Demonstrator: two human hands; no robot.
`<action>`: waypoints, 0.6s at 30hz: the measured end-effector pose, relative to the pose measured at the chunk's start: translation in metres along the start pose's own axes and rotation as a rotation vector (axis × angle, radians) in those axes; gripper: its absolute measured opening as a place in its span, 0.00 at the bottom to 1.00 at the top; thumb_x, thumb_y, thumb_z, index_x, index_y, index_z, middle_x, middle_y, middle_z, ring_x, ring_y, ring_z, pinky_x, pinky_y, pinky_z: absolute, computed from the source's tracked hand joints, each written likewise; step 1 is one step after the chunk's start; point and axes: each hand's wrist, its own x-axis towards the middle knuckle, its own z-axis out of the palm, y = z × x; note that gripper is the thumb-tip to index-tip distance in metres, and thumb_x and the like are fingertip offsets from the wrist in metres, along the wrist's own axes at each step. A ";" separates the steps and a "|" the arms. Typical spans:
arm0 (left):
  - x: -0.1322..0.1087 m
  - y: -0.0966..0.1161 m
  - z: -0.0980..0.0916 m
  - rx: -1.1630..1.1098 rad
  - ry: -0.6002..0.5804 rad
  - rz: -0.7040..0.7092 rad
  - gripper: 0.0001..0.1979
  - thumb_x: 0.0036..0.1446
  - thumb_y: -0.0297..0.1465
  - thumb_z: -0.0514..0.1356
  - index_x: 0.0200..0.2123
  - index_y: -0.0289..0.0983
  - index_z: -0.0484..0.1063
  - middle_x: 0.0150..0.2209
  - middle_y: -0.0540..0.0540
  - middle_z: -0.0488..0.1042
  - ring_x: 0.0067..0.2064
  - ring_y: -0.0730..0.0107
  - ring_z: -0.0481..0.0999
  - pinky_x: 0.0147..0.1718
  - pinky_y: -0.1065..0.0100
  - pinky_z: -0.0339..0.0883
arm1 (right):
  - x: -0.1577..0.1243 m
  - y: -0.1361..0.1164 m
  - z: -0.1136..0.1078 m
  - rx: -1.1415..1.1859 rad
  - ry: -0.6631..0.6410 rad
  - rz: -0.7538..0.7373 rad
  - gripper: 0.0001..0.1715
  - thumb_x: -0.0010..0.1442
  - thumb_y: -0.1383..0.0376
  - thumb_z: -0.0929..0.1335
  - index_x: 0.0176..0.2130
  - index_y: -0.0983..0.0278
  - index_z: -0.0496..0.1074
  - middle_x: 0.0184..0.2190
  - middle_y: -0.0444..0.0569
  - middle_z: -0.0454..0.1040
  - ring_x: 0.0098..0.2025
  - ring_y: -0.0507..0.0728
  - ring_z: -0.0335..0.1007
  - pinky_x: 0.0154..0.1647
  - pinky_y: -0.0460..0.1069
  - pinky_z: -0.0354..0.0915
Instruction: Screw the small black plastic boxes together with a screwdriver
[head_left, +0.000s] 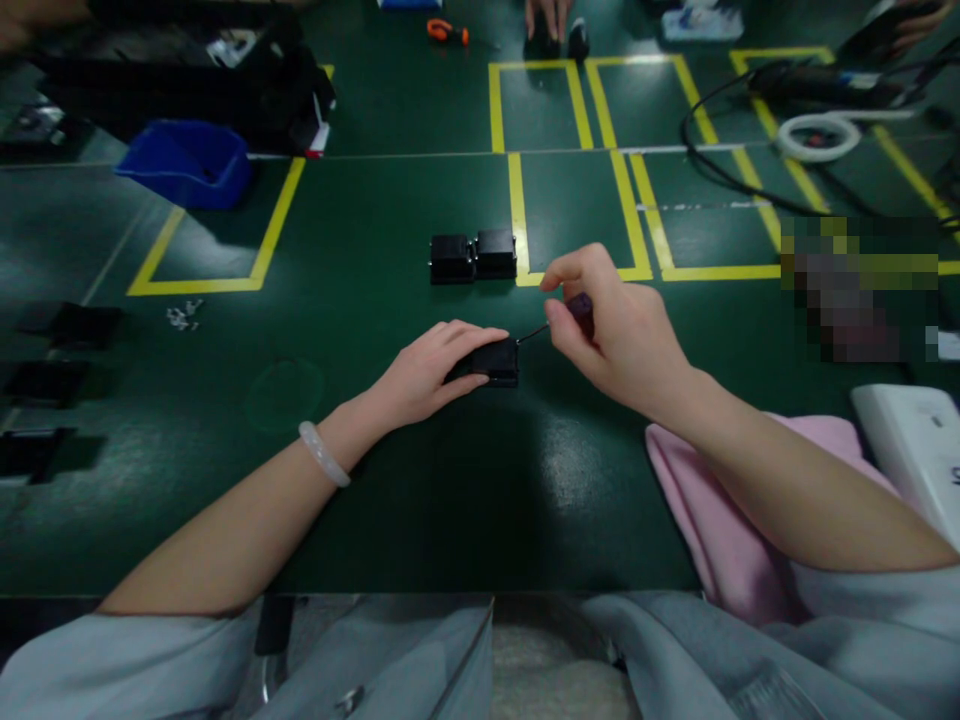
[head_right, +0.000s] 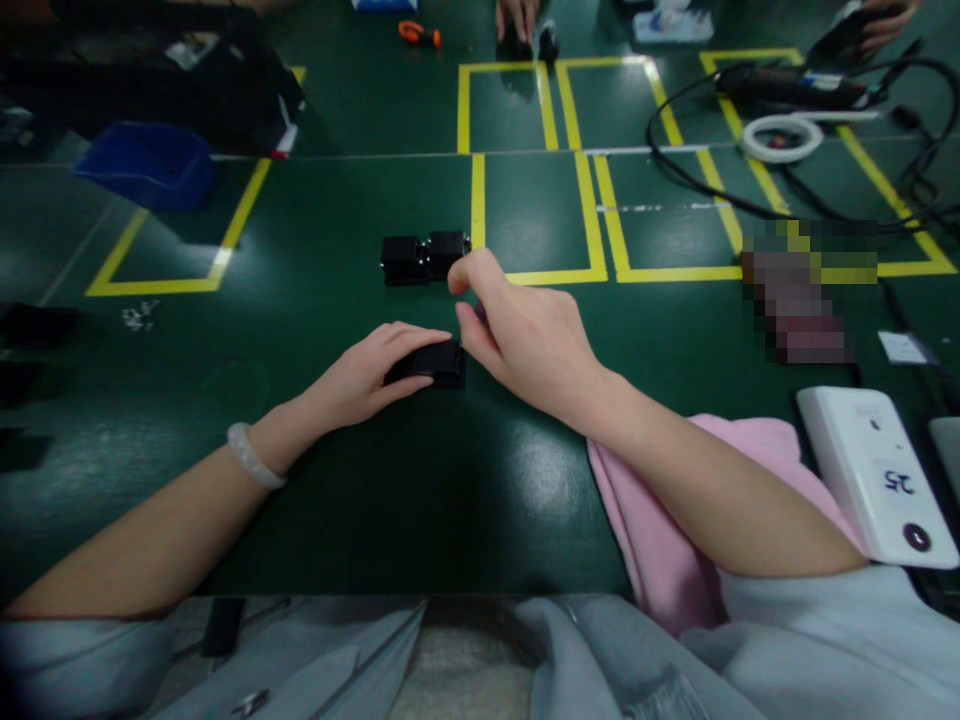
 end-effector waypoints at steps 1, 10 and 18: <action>0.000 0.000 0.000 -0.001 0.001 0.001 0.24 0.69 0.34 0.56 0.66 0.42 0.59 0.59 0.42 0.67 0.58 0.58 0.68 0.56 0.56 0.65 | 0.000 -0.001 0.000 0.002 -0.002 -0.006 0.12 0.65 0.65 0.60 0.46 0.65 0.66 0.26 0.40 0.68 0.22 0.47 0.61 0.25 0.45 0.55; 0.000 0.000 0.000 0.006 -0.004 0.004 0.24 0.69 0.34 0.56 0.66 0.42 0.58 0.59 0.42 0.67 0.58 0.58 0.67 0.57 0.56 0.64 | 0.000 -0.002 -0.002 -0.013 -0.022 -0.023 0.11 0.68 0.60 0.60 0.41 0.64 0.67 0.25 0.40 0.68 0.24 0.48 0.63 0.26 0.45 0.54; -0.001 0.000 0.000 0.003 -0.009 0.000 0.24 0.69 0.34 0.55 0.66 0.42 0.58 0.59 0.42 0.67 0.58 0.57 0.67 0.57 0.56 0.64 | 0.000 -0.003 -0.004 -0.017 -0.056 -0.007 0.13 0.69 0.58 0.60 0.38 0.63 0.67 0.24 0.41 0.67 0.24 0.48 0.63 0.26 0.45 0.53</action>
